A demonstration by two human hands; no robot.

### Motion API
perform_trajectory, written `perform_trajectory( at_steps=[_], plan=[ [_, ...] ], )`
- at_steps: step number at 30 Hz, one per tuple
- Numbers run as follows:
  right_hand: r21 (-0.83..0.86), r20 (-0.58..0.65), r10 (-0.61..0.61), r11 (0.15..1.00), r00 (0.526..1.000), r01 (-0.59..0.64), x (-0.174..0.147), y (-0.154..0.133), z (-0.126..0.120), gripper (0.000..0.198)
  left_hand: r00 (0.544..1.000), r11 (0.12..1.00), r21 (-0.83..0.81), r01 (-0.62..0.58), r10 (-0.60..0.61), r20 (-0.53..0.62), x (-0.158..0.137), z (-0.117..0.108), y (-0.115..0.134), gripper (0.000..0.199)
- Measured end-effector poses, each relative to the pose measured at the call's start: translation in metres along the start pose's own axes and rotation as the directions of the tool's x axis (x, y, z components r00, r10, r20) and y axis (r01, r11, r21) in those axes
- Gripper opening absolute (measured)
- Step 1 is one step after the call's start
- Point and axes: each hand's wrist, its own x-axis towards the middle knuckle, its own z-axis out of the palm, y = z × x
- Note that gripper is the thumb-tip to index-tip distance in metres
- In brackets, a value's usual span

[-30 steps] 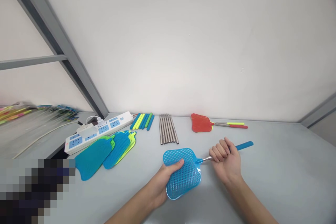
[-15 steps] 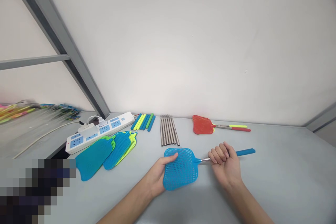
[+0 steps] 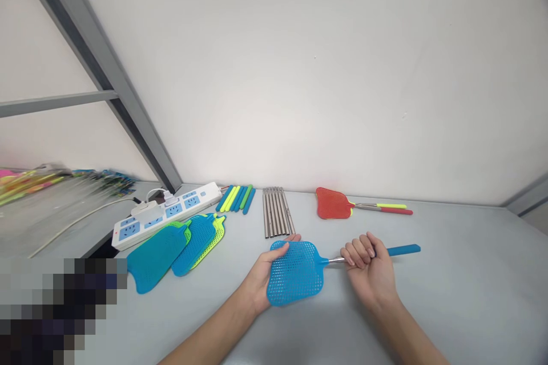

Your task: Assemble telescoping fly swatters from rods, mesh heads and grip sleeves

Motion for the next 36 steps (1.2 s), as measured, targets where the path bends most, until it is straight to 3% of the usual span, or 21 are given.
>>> perform_trajectory(
  at_steps=[7, 36],
  plan=[
    [-0.026, 0.018, 0.004, 1.0, 1.0, -0.004, -0.0002, 0.0006, -0.001, 0.037, 0.998, 0.997, -0.038, -0.061, 0.061, -0.002, -0.001, -0.0052, -0.0024, 0.045],
    [-0.009, 0.016, 0.007, 1.0, 1.0, -0.006, -0.0017, 0.0002, -0.0001, 0.034, 0.998, 1.0, 0.019, -0.016, 0.014, 0.067, -0.0011, -0.0062, -0.0012, 0.051]
  ],
)
